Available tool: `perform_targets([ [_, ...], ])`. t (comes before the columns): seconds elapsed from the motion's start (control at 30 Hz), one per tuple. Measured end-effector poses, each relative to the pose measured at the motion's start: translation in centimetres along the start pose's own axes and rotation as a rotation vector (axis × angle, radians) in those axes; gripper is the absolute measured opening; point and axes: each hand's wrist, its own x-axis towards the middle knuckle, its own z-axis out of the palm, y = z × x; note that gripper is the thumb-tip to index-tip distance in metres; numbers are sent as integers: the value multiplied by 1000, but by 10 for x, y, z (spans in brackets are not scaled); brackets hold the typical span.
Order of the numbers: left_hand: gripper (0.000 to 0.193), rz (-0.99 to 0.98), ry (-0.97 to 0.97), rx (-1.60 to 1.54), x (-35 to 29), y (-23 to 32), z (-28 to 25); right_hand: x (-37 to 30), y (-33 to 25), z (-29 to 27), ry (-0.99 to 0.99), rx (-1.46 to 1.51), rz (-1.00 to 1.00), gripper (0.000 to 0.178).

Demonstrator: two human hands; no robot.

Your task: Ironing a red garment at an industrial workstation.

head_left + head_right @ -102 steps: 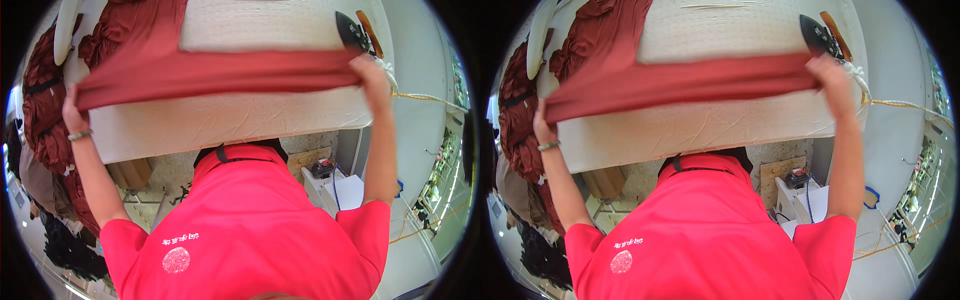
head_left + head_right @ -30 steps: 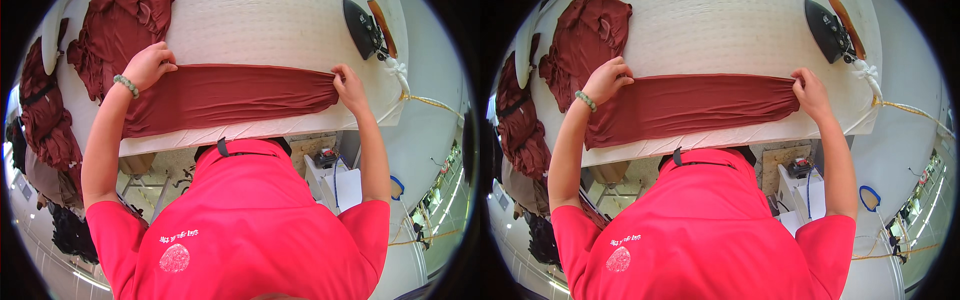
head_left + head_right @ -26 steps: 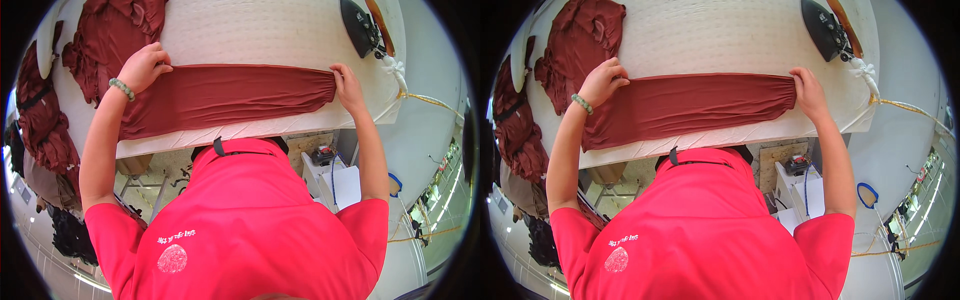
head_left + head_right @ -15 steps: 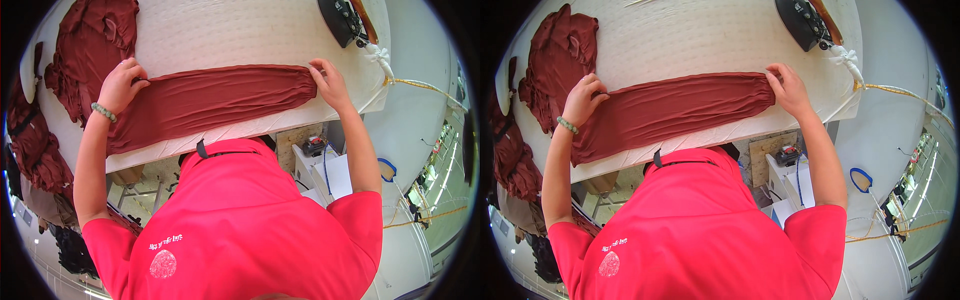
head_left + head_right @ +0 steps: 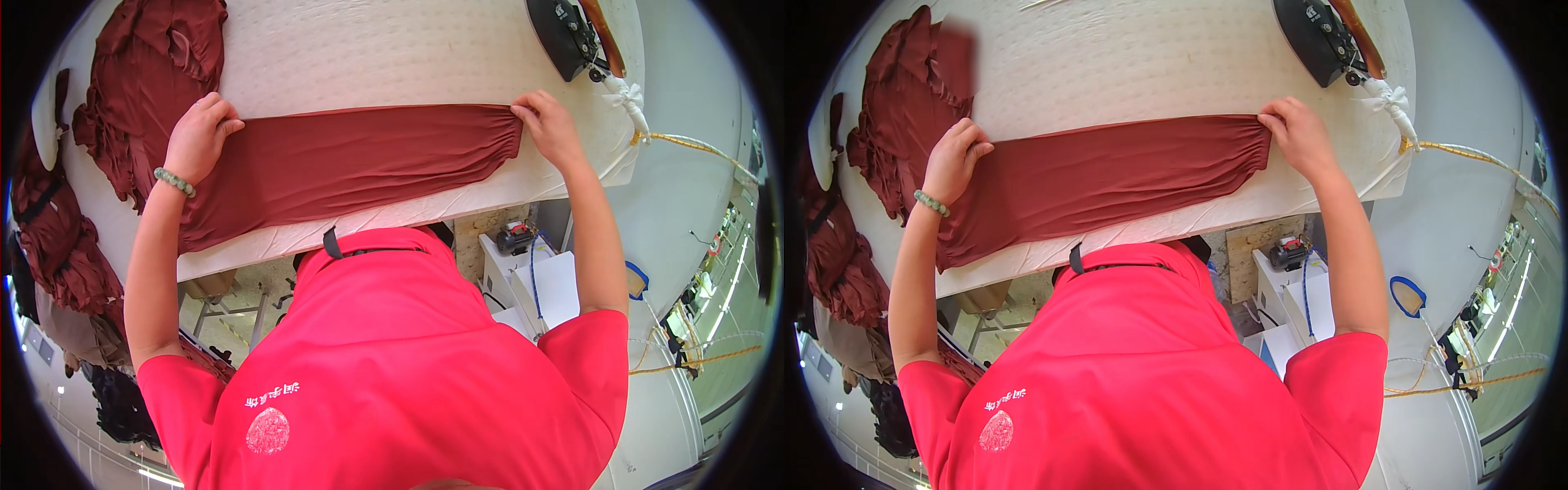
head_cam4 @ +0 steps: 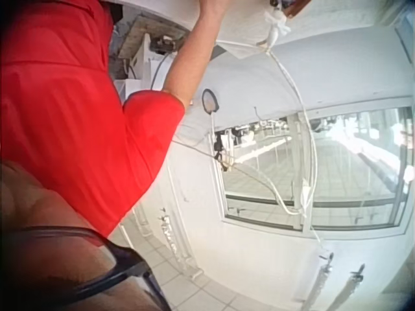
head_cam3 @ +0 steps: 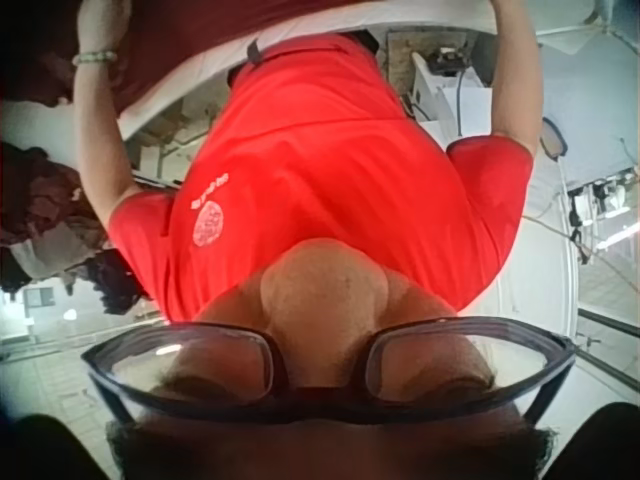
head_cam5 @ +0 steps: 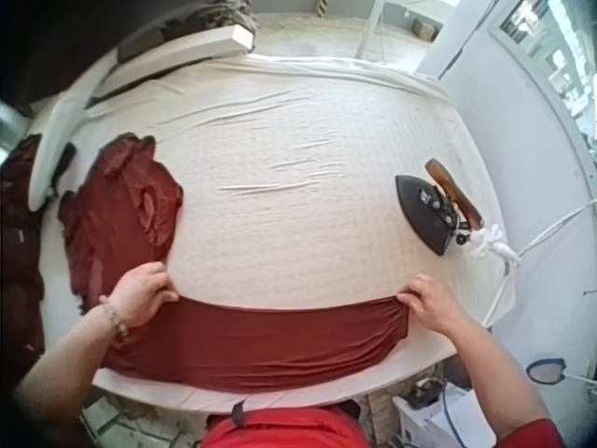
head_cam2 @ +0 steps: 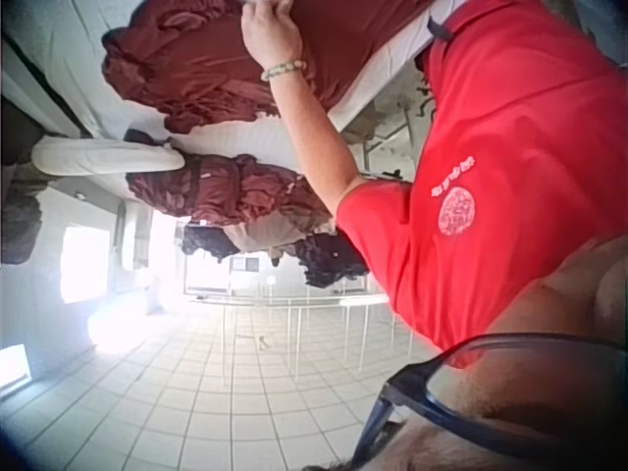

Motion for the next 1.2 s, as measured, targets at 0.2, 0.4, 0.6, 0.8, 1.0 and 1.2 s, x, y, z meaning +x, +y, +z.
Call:
perform_targets([
  [0.2, 13, -47, 56, 25, 3, -4, 9, 16, 0, -7, -96, 35, 92, 14],
  [0.4, 13, -47, 90, 55, 5, 0, 10, 21, 0, -5, -94, 12, 139, 15],
  [0.6, 13, -86, 106, 132, 4, 7, 15, 21, 5, -5, -90, -27, 81, 18],
  [0.8, 11, -64, 460, 571, 5, 44, 29, 25, 6, -4, -83, -60, 54, 22],
  [1.0, 42, 208, 505, 115, 45, 225, 123, 31, 8, -10, -142, -57, 40, 24],
  [1.2, 34, 51, 505, -5, 81, 302, 180, 38, 27, -17, -227, 46, -6, 24],
])
